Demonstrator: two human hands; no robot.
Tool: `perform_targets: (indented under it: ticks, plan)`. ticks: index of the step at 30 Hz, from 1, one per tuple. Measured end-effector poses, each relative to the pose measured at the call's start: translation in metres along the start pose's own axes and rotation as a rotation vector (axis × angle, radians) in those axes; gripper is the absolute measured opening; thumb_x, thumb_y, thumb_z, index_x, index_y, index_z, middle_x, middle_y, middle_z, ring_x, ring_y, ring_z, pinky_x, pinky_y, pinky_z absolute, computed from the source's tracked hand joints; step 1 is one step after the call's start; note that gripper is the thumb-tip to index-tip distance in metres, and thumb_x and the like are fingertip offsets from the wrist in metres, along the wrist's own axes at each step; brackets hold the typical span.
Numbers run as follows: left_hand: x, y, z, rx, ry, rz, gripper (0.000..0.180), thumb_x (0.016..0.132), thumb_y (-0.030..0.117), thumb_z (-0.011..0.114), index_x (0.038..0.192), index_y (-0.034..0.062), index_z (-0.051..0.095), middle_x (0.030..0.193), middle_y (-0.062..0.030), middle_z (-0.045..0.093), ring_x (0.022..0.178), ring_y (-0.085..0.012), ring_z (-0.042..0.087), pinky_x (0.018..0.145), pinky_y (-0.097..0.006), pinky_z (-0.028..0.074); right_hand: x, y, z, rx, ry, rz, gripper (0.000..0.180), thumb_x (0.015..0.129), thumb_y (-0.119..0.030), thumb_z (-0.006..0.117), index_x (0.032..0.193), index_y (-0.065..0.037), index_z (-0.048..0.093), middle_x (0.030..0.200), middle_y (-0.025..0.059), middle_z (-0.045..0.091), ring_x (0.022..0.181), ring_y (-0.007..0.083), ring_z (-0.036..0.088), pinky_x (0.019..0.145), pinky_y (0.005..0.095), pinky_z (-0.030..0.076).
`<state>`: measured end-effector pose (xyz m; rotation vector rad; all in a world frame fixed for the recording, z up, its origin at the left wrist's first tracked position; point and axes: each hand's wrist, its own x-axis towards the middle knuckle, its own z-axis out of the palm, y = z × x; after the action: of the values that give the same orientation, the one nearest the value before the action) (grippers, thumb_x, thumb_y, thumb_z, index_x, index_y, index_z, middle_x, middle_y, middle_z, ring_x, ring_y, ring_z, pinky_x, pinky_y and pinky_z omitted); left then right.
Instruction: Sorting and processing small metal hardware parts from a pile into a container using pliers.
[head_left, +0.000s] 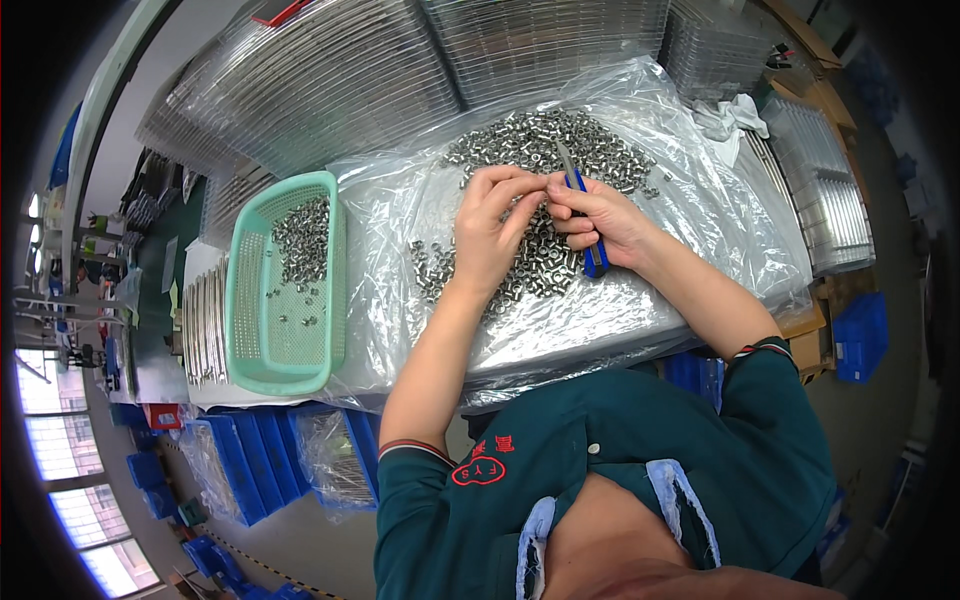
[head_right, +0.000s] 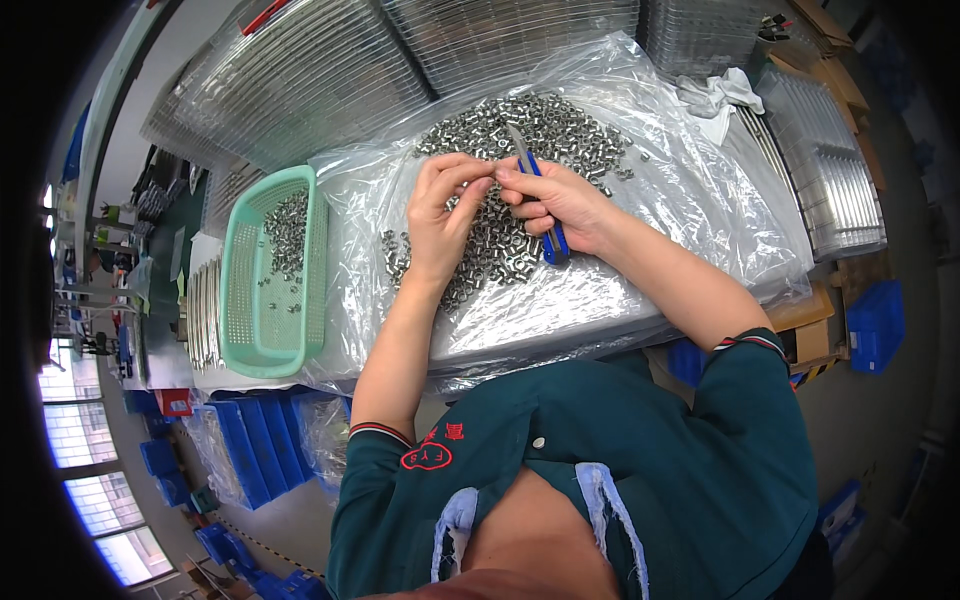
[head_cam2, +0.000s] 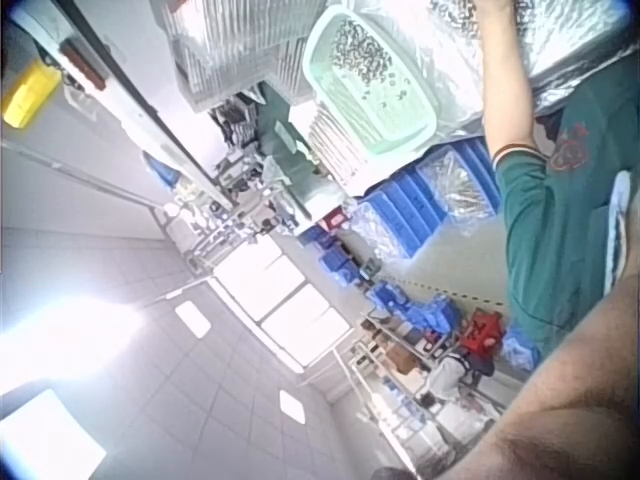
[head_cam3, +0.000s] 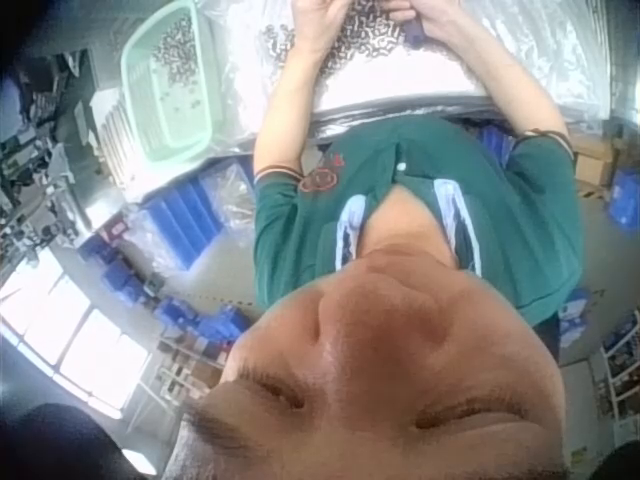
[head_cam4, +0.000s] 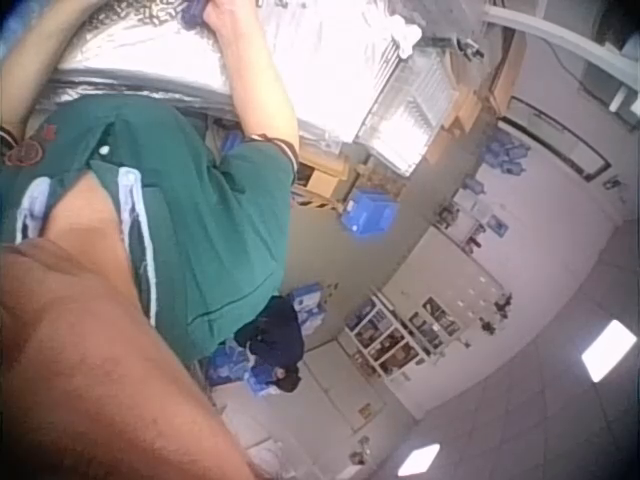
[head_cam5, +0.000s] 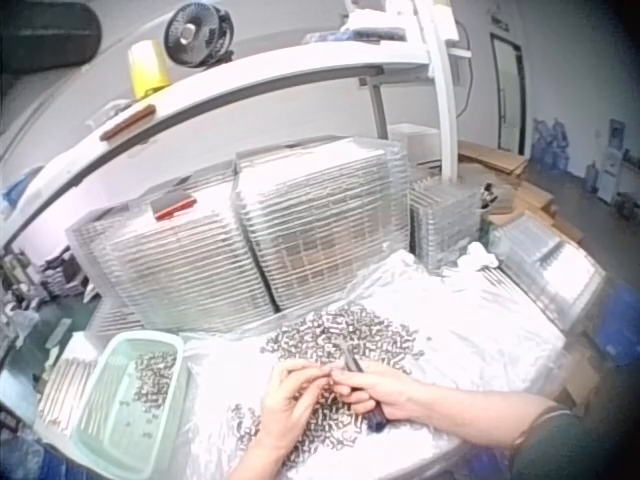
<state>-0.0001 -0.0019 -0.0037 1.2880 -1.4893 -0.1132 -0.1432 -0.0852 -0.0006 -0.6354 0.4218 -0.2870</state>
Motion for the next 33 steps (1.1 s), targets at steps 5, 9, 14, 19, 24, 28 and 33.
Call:
perform_targets:
  ticks: [5, 9, 14, 19, 24, 28, 33]
  plan:
    - [0.0017, 0.0067, 0.0008, -0.075, 0.042, -0.097, 0.020, 0.075, 0.001, 0.064, 0.094, 0.0043, 0.063, 0.094, -0.0078, 0.055, 0.082, -0.0143, 0.056, 0.063, -0.023, 0.047, 0.0004, -0.0007, 0.0000, -0.023, 0.023, -0.015, 0.013, 0.088, -0.017, 0.052, 0.099, -0.010, 0.049, 0.067, -0.0042, 0.047, 0.046, -0.0015, 0.036, 0.035, 0.0115, 0.027]
    - [0.0007, 0.0007, 0.0001, -0.011, 0.015, -0.020, 0.020, 0.075, 0.001, 0.064, 0.095, 0.0041, 0.062, 0.094, -0.0077, 0.055, 0.081, -0.0140, 0.056, 0.063, -0.022, 0.048, 0.0000, -0.0016, 0.0006, -0.033, -0.002, -0.014, 0.014, 0.088, -0.017, 0.052, 0.099, -0.009, 0.048, 0.067, -0.0042, 0.047, 0.046, -0.0016, 0.035, 0.035, 0.0117, 0.027]
    - [0.0012, 0.0024, 0.0004, 0.002, 0.002, -0.028, 0.021, 0.075, 0.001, 0.064, 0.095, 0.0041, 0.062, 0.094, -0.0078, 0.055, 0.081, -0.0146, 0.056, 0.063, -0.023, 0.049, -0.0002, -0.0018, 0.0002, -0.031, 0.011, -0.023, 0.015, 0.087, -0.020, 0.055, 0.095, -0.009, 0.050, 0.066, -0.0045, 0.046, 0.045, -0.0018, 0.034, 0.035, 0.0116, 0.026]
    - [0.0007, 0.0036, 0.0017, 0.011, -0.006, -0.039, 0.020, 0.073, 0.003, 0.065, 0.092, 0.0048, 0.062, 0.092, -0.0077, 0.056, 0.078, -0.0164, 0.058, 0.063, -0.025, 0.048, -0.0008, -0.0016, 0.0028, -0.038, 0.004, -0.017, 0.016, 0.087, -0.022, 0.055, 0.093, -0.009, 0.051, 0.066, -0.0056, 0.046, 0.046, -0.0020, 0.034, 0.035, 0.0117, 0.026]
    - [0.0011, 0.0072, 0.0033, -0.017, 0.008, -0.116, 0.023, 0.072, 0.005, 0.067, 0.094, 0.0058, 0.060, 0.090, -0.0073, 0.057, 0.075, -0.0171, 0.059, 0.062, -0.027, 0.048, 0.0001, -0.0027, 0.0006, -0.018, -0.018, 0.014, 0.018, 0.088, -0.025, 0.053, 0.091, -0.007, 0.052, 0.064, -0.0065, 0.045, 0.045, -0.0020, 0.034, 0.035, 0.0119, 0.026]
    - [0.0015, 0.0072, 0.0027, -0.029, -0.004, -0.071, 0.023, 0.072, 0.006, 0.067, 0.094, 0.0048, 0.059, 0.090, -0.0076, 0.057, 0.075, -0.0171, 0.059, 0.062, -0.027, 0.048, 0.0015, -0.0009, -0.0015, -0.016, -0.017, 0.010, 0.018, 0.088, -0.025, 0.053, 0.088, -0.007, 0.053, 0.064, -0.0062, 0.047, 0.045, -0.0018, 0.034, 0.035, 0.0121, 0.026]
    - [0.0014, 0.0047, 0.0019, -0.002, -0.020, -0.028, 0.020, 0.073, 0.007, 0.066, 0.091, 0.0047, 0.060, 0.090, -0.0081, 0.056, 0.078, -0.0194, 0.058, 0.065, -0.028, 0.047, 0.0006, -0.0012, -0.0014, -0.023, -0.015, 0.017, 0.017, 0.087, -0.024, 0.055, 0.083, -0.008, 0.052, 0.065, -0.0056, 0.048, 0.045, -0.0017, 0.035, 0.035, 0.0120, 0.026]
